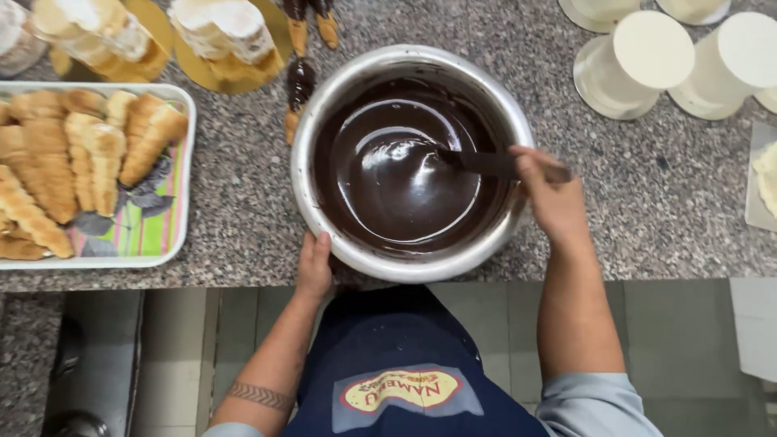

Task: The person stirs a bowl of melted chocolate with a spatula, occasionally scraping the sides and lifting the tool to let the chocolate drip back down.

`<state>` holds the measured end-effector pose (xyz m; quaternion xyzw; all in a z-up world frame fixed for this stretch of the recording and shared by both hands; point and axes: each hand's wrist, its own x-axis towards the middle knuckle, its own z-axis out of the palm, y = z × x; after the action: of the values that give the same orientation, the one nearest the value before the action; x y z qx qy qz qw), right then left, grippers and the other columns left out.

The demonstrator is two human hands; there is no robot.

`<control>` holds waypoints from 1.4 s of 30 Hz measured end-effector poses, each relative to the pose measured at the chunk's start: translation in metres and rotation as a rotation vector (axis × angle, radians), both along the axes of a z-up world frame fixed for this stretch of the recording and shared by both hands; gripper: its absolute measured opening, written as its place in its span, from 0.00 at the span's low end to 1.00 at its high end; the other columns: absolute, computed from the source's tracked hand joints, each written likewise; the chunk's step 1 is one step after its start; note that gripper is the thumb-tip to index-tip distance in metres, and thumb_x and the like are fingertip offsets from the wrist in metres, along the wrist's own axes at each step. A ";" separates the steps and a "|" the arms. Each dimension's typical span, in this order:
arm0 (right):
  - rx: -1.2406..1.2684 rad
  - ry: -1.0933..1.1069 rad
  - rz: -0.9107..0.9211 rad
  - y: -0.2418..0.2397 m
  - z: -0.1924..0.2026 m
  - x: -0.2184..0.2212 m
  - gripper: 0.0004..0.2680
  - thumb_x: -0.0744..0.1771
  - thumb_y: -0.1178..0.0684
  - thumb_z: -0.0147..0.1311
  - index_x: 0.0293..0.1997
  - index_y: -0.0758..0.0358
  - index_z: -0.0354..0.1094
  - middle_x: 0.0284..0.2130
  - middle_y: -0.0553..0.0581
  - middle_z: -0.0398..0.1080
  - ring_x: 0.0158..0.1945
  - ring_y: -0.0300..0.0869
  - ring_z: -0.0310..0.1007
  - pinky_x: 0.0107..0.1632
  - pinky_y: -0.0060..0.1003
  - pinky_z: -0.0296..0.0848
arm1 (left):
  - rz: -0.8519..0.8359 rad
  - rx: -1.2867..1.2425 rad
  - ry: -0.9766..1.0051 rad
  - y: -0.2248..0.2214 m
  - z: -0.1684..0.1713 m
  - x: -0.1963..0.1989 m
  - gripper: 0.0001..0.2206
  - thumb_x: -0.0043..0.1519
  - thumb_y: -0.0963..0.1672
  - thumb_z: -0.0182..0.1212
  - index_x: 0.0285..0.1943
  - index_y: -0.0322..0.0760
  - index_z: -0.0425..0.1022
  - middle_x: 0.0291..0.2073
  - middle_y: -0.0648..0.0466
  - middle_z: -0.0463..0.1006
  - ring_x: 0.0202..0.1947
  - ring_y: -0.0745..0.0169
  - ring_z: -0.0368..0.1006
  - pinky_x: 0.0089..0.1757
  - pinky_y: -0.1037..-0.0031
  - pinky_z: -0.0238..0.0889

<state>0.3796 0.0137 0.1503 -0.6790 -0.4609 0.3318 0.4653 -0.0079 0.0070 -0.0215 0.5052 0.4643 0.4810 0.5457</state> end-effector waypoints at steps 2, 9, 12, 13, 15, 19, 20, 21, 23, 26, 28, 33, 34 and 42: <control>0.005 -0.001 -0.130 -0.003 -0.008 0.016 0.11 0.72 0.49 0.51 0.53 0.62 0.76 0.39 0.52 0.76 0.39 0.37 0.70 0.40 0.34 0.68 | -0.015 -0.014 -0.068 0.001 0.004 0.001 0.29 0.72 0.53 0.46 0.73 0.25 0.57 0.63 0.43 0.70 0.63 0.54 0.66 0.62 0.68 0.57; 0.180 0.031 -0.225 0.013 -0.072 0.046 0.12 0.71 0.52 0.49 0.59 0.65 0.71 0.57 0.61 0.70 0.61 0.45 0.71 0.64 0.39 0.68 | -0.059 -0.213 -0.222 0.013 0.013 0.005 0.28 0.70 0.51 0.49 0.73 0.25 0.59 0.61 0.44 0.71 0.60 0.54 0.67 0.61 0.66 0.59; 0.190 0.157 -0.190 0.016 -0.088 0.057 0.14 0.71 0.53 0.50 0.65 0.66 0.64 0.59 0.63 0.69 0.63 0.47 0.69 0.66 0.40 0.67 | -0.071 -0.261 -0.226 0.026 0.007 0.016 0.27 0.70 0.51 0.51 0.71 0.25 0.61 0.60 0.45 0.73 0.59 0.55 0.68 0.60 0.66 0.59; 0.189 0.194 -0.179 0.016 -0.091 0.061 0.15 0.71 0.53 0.50 0.66 0.66 0.63 0.60 0.63 0.68 0.63 0.47 0.69 0.66 0.40 0.67 | -0.071 -0.258 -0.186 0.030 0.006 0.022 0.27 0.70 0.51 0.50 0.71 0.27 0.62 0.61 0.46 0.73 0.60 0.57 0.68 0.61 0.68 0.58; 0.185 0.269 -0.157 0.014 -0.097 0.069 0.16 0.71 0.54 0.49 0.68 0.66 0.61 0.61 0.64 0.67 0.64 0.48 0.68 0.67 0.41 0.67 | -0.079 -0.269 -0.153 0.037 0.005 0.033 0.27 0.70 0.52 0.49 0.71 0.28 0.62 0.60 0.47 0.74 0.60 0.59 0.69 0.60 0.70 0.59; 0.215 0.308 -0.154 0.007 -0.114 0.084 0.18 0.71 0.54 0.51 0.70 0.66 0.58 0.62 0.63 0.65 0.64 0.48 0.67 0.68 0.41 0.66 | -0.145 -0.295 -0.128 0.046 0.011 0.052 0.31 0.69 0.57 0.45 0.69 0.29 0.64 0.49 0.47 0.78 0.46 0.60 0.76 0.46 0.70 0.70; 0.229 0.341 -0.163 0.006 -0.119 0.086 0.18 0.71 0.54 0.51 0.71 0.66 0.57 0.63 0.62 0.65 0.65 0.47 0.66 0.68 0.41 0.66 | -0.170 -0.292 -0.110 0.048 0.013 0.055 0.32 0.68 0.59 0.43 0.68 0.30 0.64 0.45 0.48 0.79 0.41 0.60 0.77 0.41 0.70 0.73; 0.242 0.374 -0.173 0.005 -0.123 0.088 0.19 0.71 0.54 0.52 0.71 0.65 0.56 0.63 0.61 0.64 0.65 0.46 0.66 0.68 0.41 0.65 | -0.173 -0.261 -0.091 0.048 0.016 0.057 0.33 0.68 0.60 0.42 0.67 0.29 0.64 0.43 0.48 0.80 0.39 0.61 0.78 0.39 0.71 0.74; 0.228 0.393 -0.197 0.002 -0.127 0.092 0.19 0.71 0.55 0.53 0.72 0.64 0.57 0.61 0.59 0.65 0.62 0.44 0.67 0.65 0.39 0.68 | -0.182 -0.200 -0.051 0.048 0.020 0.060 0.35 0.67 0.62 0.41 0.66 0.29 0.65 0.40 0.50 0.80 0.36 0.62 0.79 0.36 0.74 0.75; 0.180 0.397 -0.249 -0.004 -0.121 0.088 0.18 0.71 0.54 0.52 0.70 0.61 0.59 0.59 0.57 0.66 0.58 0.41 0.68 0.55 0.35 0.71 | -0.172 -0.227 -0.077 0.046 0.027 0.060 0.34 0.67 0.61 0.43 0.66 0.30 0.64 0.39 0.50 0.79 0.35 0.63 0.78 0.34 0.75 0.73; 0.187 0.249 -0.263 -0.009 -0.105 0.086 0.16 0.72 0.53 0.52 0.69 0.61 0.62 0.57 0.57 0.66 0.55 0.40 0.69 0.51 0.32 0.72 | -0.167 -0.185 -0.079 0.043 0.032 0.061 0.34 0.67 0.61 0.43 0.66 0.30 0.65 0.39 0.50 0.79 0.35 0.64 0.77 0.35 0.75 0.73; 0.085 -0.075 -0.241 -0.036 -0.050 0.082 0.11 0.72 0.52 0.60 0.59 0.66 0.75 0.38 0.54 0.71 0.33 0.36 0.66 0.35 0.29 0.64 | -0.159 -0.119 -0.071 0.039 0.037 0.061 0.32 0.70 0.61 0.43 0.62 0.29 0.68 0.36 0.51 0.79 0.32 0.65 0.76 0.34 0.76 0.72; 0.067 -0.080 -0.140 -0.039 -0.041 0.082 0.11 0.72 0.53 0.60 0.60 0.65 0.75 0.36 0.54 0.71 0.31 0.36 0.66 0.34 0.28 0.64 | -0.156 -0.113 -0.062 0.039 0.037 0.061 0.32 0.70 0.61 0.42 0.61 0.29 0.68 0.36 0.52 0.79 0.32 0.65 0.76 0.34 0.76 0.72; -0.145 0.264 0.624 -0.016 -0.007 0.104 0.12 0.66 0.60 0.57 0.54 0.68 0.74 0.46 0.59 0.77 0.45 0.40 0.79 0.47 0.34 0.78 | -0.106 -0.114 -0.096 0.040 0.009 0.061 0.29 0.70 0.58 0.46 0.58 0.28 0.72 0.39 0.50 0.81 0.35 0.64 0.78 0.38 0.75 0.73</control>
<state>0.4838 -0.0019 0.1434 -0.4879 -0.5575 0.5748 0.3476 0.0529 0.0468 -0.0127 0.4734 0.4371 0.4478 0.6199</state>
